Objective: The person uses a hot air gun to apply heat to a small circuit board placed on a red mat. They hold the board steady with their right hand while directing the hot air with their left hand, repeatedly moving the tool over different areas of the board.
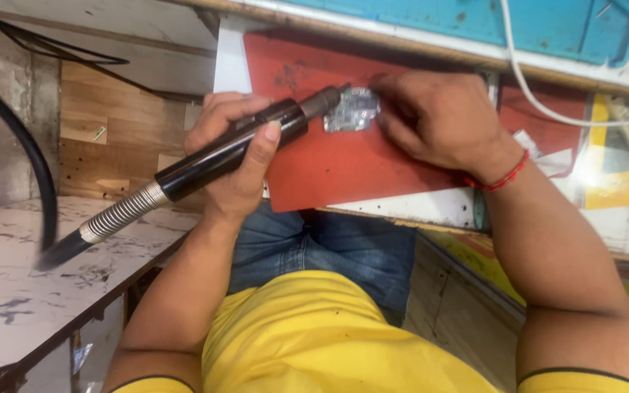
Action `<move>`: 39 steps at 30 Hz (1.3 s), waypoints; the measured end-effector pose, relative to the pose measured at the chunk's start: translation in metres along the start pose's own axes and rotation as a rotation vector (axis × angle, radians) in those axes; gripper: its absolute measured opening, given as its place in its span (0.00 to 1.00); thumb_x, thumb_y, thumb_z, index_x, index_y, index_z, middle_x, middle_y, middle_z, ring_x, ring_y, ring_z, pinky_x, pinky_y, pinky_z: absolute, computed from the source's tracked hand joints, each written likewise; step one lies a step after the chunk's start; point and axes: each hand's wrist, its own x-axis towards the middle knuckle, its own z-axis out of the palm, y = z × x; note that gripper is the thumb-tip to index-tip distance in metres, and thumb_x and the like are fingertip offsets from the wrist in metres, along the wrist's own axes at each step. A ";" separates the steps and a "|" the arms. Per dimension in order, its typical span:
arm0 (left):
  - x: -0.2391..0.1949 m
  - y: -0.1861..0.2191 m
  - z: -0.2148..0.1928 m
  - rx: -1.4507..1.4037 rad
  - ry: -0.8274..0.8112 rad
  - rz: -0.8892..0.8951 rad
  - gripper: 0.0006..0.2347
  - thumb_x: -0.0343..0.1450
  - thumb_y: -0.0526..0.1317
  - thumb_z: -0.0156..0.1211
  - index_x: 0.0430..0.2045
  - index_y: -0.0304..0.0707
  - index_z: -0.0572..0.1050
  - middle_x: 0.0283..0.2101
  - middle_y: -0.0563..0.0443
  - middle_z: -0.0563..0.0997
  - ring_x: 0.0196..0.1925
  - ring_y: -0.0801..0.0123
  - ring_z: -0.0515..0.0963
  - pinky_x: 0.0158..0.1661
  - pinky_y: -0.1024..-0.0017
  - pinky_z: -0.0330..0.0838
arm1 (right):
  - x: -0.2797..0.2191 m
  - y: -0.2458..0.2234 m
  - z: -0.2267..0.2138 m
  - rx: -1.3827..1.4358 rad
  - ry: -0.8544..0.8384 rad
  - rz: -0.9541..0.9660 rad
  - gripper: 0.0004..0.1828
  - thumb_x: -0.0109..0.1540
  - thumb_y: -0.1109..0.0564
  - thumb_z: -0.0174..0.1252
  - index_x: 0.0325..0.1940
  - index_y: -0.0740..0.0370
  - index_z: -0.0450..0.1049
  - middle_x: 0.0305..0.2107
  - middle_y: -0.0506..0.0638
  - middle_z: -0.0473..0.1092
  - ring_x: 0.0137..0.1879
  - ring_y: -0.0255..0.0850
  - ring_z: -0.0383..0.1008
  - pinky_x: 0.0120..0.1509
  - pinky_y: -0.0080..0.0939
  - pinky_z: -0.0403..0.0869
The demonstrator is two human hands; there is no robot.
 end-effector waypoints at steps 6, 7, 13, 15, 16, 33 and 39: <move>-0.005 -0.005 -0.002 0.042 -0.017 0.085 0.13 0.75 0.43 0.67 0.44 0.32 0.77 0.41 0.45 0.80 0.46 0.64 0.77 0.50 0.72 0.74 | -0.004 0.003 0.003 -0.007 -0.003 -0.007 0.13 0.68 0.56 0.62 0.56 0.62 0.77 0.37 0.55 0.75 0.42 0.53 0.76 0.46 0.48 0.74; -0.003 -0.005 -0.001 0.003 -0.005 0.054 0.13 0.76 0.44 0.67 0.45 0.32 0.77 0.42 0.45 0.80 0.47 0.64 0.77 0.50 0.72 0.74 | -0.003 0.004 0.002 -0.005 -0.003 -0.010 0.14 0.68 0.56 0.62 0.56 0.62 0.76 0.36 0.54 0.74 0.42 0.53 0.76 0.46 0.48 0.74; 0.002 -0.003 -0.002 -0.039 -0.064 0.020 0.12 0.73 0.42 0.68 0.44 0.33 0.78 0.44 0.46 0.80 0.43 0.63 0.77 0.47 0.73 0.73 | -0.001 0.003 -0.001 0.027 -0.061 0.035 0.18 0.63 0.56 0.63 0.57 0.61 0.77 0.31 0.54 0.73 0.37 0.53 0.75 0.40 0.49 0.73; 0.000 -0.004 -0.003 -0.062 -0.049 -0.005 0.12 0.73 0.41 0.68 0.45 0.33 0.78 0.43 0.46 0.80 0.44 0.63 0.77 0.48 0.72 0.73 | -0.001 0.004 -0.003 0.046 -0.065 0.004 0.18 0.62 0.56 0.63 0.56 0.61 0.77 0.32 0.54 0.74 0.37 0.52 0.76 0.40 0.48 0.73; -0.002 -0.004 -0.004 -0.059 -0.097 0.042 0.12 0.73 0.40 0.68 0.44 0.32 0.78 0.43 0.46 0.80 0.45 0.61 0.77 0.49 0.70 0.72 | -0.001 0.003 -0.004 0.057 -0.075 -0.002 0.19 0.61 0.55 0.64 0.56 0.62 0.76 0.32 0.55 0.74 0.37 0.53 0.76 0.40 0.49 0.73; 0.005 0.004 -0.001 0.009 -0.073 0.080 0.11 0.71 0.42 0.66 0.40 0.33 0.78 0.43 0.46 0.82 0.47 0.60 0.78 0.52 0.68 0.73 | 0.005 -0.002 -0.006 0.088 -0.048 0.067 0.18 0.58 0.55 0.63 0.51 0.62 0.78 0.32 0.55 0.76 0.34 0.53 0.75 0.36 0.49 0.73; 0.003 -0.001 0.002 0.009 -0.077 0.089 0.11 0.71 0.41 0.67 0.40 0.33 0.77 0.43 0.45 0.81 0.46 0.63 0.78 0.51 0.69 0.73 | 0.003 0.002 -0.002 0.013 0.014 0.031 0.18 0.61 0.56 0.61 0.55 0.61 0.77 0.35 0.56 0.76 0.38 0.55 0.76 0.40 0.51 0.73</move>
